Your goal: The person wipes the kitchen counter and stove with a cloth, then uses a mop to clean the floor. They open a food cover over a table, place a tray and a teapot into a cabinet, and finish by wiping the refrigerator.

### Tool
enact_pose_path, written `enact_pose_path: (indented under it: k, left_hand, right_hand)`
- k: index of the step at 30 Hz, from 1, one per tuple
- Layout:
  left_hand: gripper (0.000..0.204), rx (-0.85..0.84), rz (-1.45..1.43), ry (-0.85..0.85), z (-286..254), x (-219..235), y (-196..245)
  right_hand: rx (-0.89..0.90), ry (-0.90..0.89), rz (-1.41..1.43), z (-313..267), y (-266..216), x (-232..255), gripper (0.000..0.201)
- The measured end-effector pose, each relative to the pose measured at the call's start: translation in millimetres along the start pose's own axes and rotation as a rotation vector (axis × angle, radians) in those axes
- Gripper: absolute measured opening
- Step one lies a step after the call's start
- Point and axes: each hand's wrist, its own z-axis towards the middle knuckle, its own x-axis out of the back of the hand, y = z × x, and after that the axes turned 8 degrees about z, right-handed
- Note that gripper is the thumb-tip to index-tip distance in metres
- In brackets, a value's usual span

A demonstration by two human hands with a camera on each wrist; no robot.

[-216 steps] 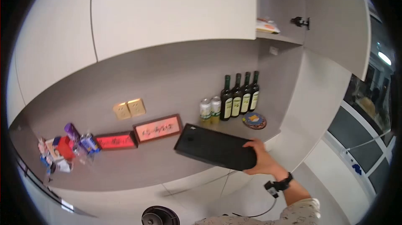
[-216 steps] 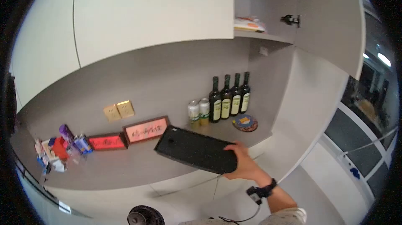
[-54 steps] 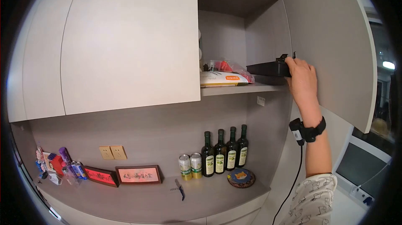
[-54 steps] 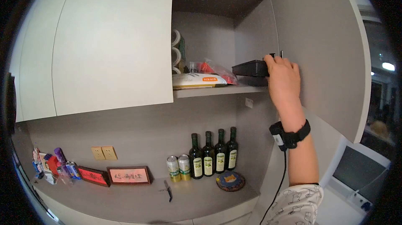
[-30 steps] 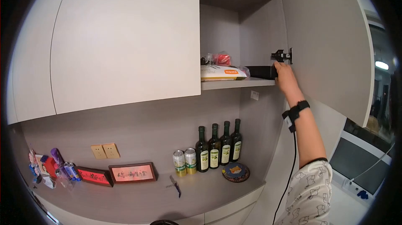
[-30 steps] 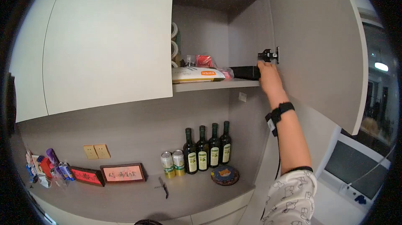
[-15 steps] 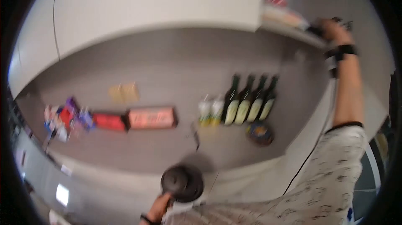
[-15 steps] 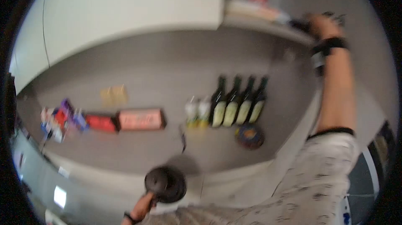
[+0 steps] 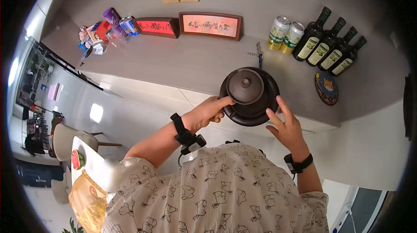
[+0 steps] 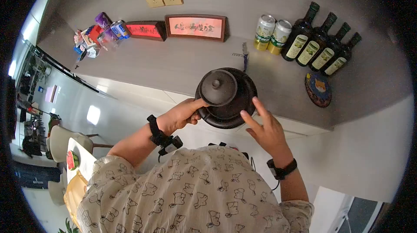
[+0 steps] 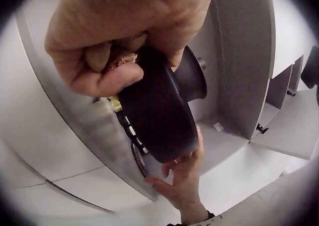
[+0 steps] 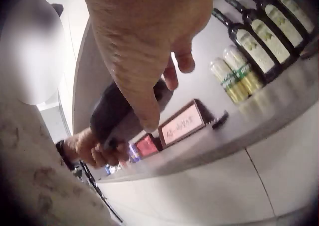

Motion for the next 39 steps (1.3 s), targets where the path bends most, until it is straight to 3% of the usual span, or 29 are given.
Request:
enact_pose_path:
  k: [2, 8, 14, 19, 27, 31, 33, 34, 35, 39]
  left_hand:
    - [0.034, -0.018, 0.038, -0.012, -3, -4, 10]
    - [0.033, -0.024, 0.248, -0.100, -14, -17, 42]
    - [0.034, -0.154, 0.305, -0.237, -37, -32, 78]
    - [0.043, -0.343, 0.079, -0.551, -47, -34, 82]
    - [0.050, -0.408, -0.058, -0.704, -59, -33, 84]
    - [0.046, -0.301, -0.113, -0.600, -53, -25, 75]
    - [0.045, -0.265, -0.181, -0.645, -41, -16, 63]
    - [0.042, -0.240, -0.197, -0.612, -43, -15, 61]
    - [0.042, -0.258, -0.195, -0.632, -46, -14, 58]
    - [0.034, -0.298, -0.348, -0.573, -43, -3, 33]
  right_hand:
    - [0.181, 0.177, -0.171, -1, 5, -11, 0.056]
    - [0.229, 0.183, -0.330, 3, 7, 18, 0.034]
    - [0.229, 0.233, -0.479, 15, -15, 73, 0.030]
    - [0.211, 0.352, -0.429, 6, -24, 97, 0.034]
    - [0.127, 0.237, -0.624, -14, -81, 168, 0.030]
    - [0.012, 0.344, -0.626, -21, -125, 202, 0.033]
    - [-0.046, 0.362, -0.627, -23, -154, 220, 0.034]
    - [-0.140, 0.391, -0.673, -24, -166, 228, 0.035]
    - [-0.235, 0.420, -0.715, -25, -180, 234, 0.036]
    - [-0.321, 0.529, -0.781, -20, -212, 257, 0.041]
